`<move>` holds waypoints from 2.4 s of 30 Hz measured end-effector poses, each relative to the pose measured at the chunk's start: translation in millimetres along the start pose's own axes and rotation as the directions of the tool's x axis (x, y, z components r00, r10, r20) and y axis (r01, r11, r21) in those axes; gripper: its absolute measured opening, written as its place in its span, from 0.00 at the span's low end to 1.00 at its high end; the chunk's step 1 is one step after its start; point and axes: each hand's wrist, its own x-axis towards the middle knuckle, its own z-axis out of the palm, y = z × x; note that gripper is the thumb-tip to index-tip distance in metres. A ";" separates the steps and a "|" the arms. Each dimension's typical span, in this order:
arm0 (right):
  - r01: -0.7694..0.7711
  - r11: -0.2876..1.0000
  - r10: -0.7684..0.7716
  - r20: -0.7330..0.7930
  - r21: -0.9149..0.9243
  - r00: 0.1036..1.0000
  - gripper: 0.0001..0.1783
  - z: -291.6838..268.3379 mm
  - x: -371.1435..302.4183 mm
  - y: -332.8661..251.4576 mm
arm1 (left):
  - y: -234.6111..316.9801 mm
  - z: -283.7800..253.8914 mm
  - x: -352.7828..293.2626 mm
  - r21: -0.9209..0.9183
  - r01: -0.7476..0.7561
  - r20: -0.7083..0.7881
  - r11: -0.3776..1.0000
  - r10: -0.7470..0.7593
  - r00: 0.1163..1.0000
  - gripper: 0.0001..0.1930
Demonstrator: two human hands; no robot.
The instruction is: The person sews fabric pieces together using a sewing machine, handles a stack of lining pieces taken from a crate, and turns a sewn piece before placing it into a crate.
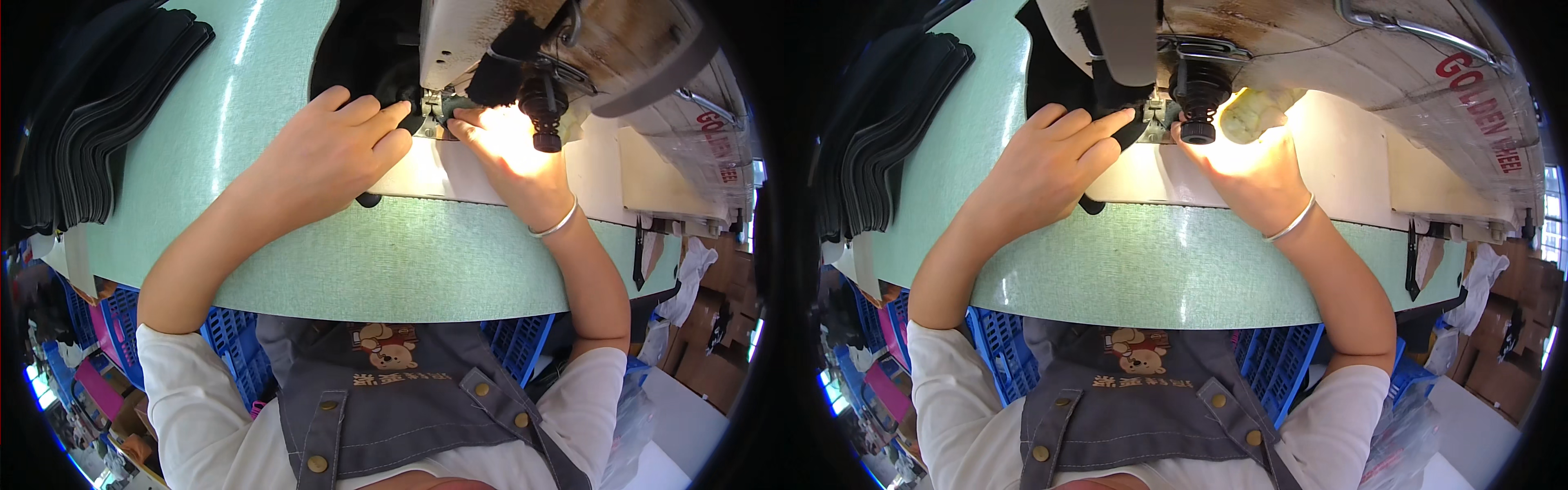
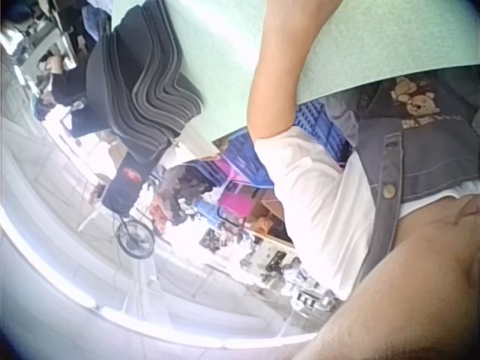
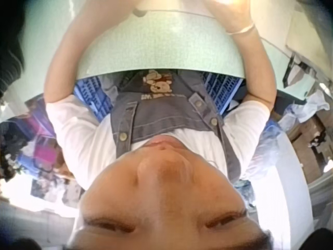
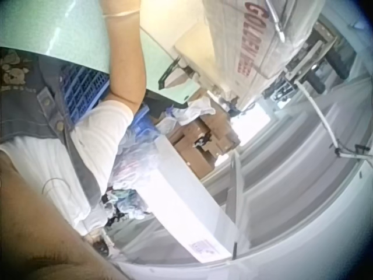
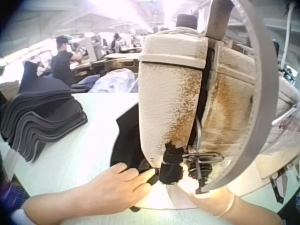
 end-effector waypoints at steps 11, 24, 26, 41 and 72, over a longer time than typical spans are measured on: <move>-0.039 0.998 0.039 0.003 -0.053 0.999 0.17 -0.6 -1.0 -20.8 | 17.1 3.4 2.1 0.042 0.013 0.044 0.999 -0.015 0.999 0.08; -0.013 0.977 0.034 0.093 -0.214 0.995 0.18 -19.5 -10.0 11.8 | 1.9 -4.1 2.9 0.122 0.059 -0.098 0.991 -0.047 0.994 0.06; 0.026 0.980 0.002 0.144 -0.197 0.990 0.19 -18.7 -10.8 12.7 | -2.2 -4.5 2.5 0.138 0.074 -0.108 0.988 -0.059 0.992 0.08; 0.070 0.997 -0.067 0.102 -0.026 0.993 0.19 -16.6 -4.9 -4.1 | 7.5 -5.1 5.2 0.112 0.013 -0.053 0.994 -0.007 0.999 0.10; 0.006 0.999 0.003 0.175 -0.051 0.985 0.17 -20.9 1.5 -24.5 | 11.1 -10.0 5.3 0.059 -0.004 -0.035 0.998 0.006 0.999 0.08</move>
